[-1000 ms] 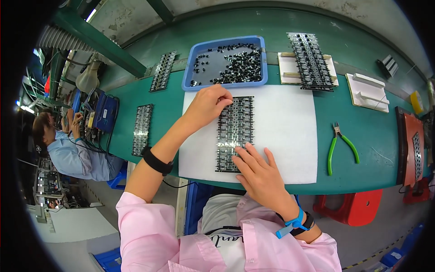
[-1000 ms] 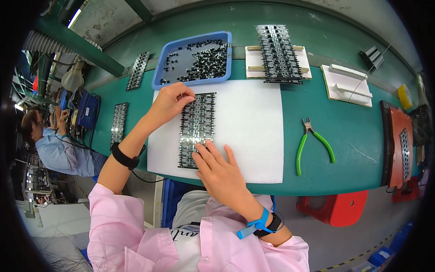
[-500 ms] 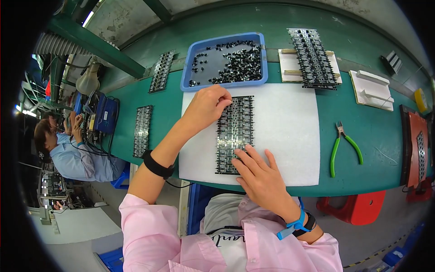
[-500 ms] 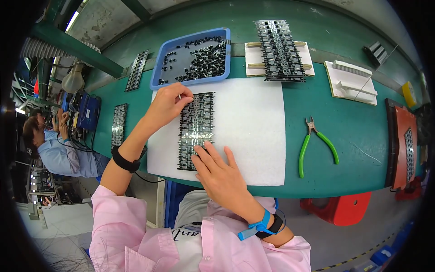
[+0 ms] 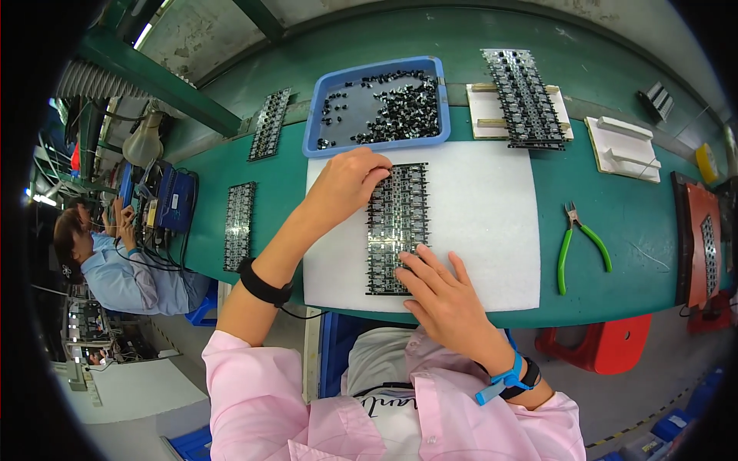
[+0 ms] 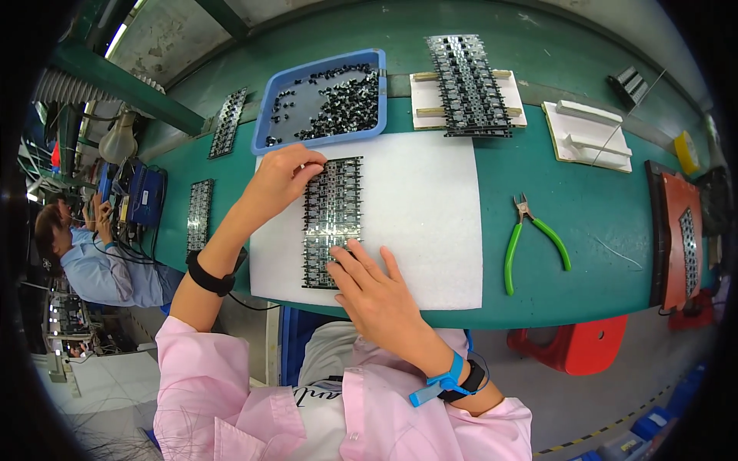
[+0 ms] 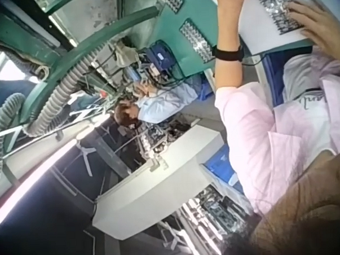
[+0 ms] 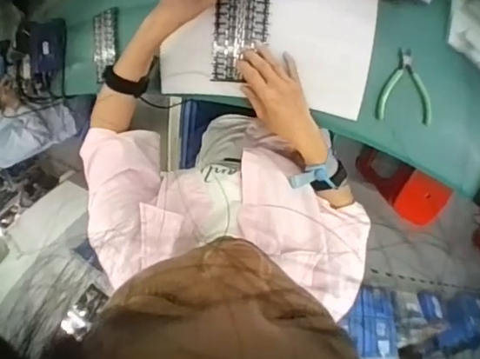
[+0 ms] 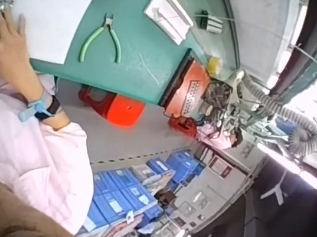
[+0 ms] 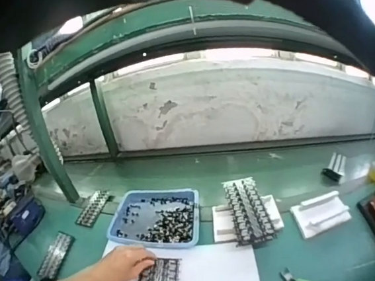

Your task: The person picks up a circuit board and places it on a white mat. They repeatedly pick up small electronic components from a blue tray and insert them into the circuit board by hand before placing it onto a stack.

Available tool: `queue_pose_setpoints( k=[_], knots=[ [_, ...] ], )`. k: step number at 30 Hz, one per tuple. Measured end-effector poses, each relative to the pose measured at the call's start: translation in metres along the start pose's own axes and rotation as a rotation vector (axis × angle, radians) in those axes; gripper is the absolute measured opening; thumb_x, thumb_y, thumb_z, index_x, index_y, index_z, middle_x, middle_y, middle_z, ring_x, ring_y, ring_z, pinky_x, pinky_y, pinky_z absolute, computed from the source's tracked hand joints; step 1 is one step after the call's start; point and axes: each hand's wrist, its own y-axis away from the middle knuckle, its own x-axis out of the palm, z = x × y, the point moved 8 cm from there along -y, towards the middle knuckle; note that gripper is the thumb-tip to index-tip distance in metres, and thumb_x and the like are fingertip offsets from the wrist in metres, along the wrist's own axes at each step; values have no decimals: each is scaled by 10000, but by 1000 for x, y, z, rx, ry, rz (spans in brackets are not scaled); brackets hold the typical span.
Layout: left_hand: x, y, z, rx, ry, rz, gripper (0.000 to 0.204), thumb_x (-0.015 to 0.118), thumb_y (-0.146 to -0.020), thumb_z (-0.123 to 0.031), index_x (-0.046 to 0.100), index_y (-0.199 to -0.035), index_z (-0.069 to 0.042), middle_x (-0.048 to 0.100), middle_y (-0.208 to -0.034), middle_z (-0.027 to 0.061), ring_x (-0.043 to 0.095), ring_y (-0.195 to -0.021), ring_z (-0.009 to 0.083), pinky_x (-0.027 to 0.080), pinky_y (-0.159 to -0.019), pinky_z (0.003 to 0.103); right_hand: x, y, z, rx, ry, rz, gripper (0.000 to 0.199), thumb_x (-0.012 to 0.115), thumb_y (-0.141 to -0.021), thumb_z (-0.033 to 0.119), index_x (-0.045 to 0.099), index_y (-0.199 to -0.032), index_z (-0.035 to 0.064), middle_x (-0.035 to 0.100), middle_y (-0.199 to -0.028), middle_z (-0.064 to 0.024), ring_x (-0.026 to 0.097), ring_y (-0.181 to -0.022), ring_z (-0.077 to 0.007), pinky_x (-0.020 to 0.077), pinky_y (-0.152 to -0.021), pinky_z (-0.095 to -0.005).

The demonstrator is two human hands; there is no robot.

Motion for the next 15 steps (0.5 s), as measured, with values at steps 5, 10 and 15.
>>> queue_pose_setpoints(
  k=[5, 10, 15],
  knots=[
    [-29, -18, 20, -28, -129, -24, 121, 578, -729, -80, 583, -821, -2, 583, -737, 119, 563, -663, 247, 439, -594, 322, -42, 4, 3, 20, 41, 170, 350, 567, -734, 88, 490, -1073, 49, 439, -1191, -107, 382, -1137, -281, 285, -916, -467],
    [-19, -42, 67, -152, -299, 128, 223, 618, -694, -149, 583, -877, -26, 592, -803, 138, 569, -760, 285, 448, -687, 356, -87, -44, -24, 224, 265, 331, 248, 563, -737, 101, 544, -972, 24, 564, -970, -127, 519, -897, -298, 395, -811, -380],
    [9, -62, 83, -145, -182, 157, 246, 632, -645, -129, 585, -863, -26, 591, -753, 151, 570, -734, 298, 445, -670, 363, -65, -156, -53, 191, 592, 231, 227, 581, -702, 167, 579, -912, 79, 594, -831, -139, 559, -802, -312, 447, -693, -402]
  ],
)
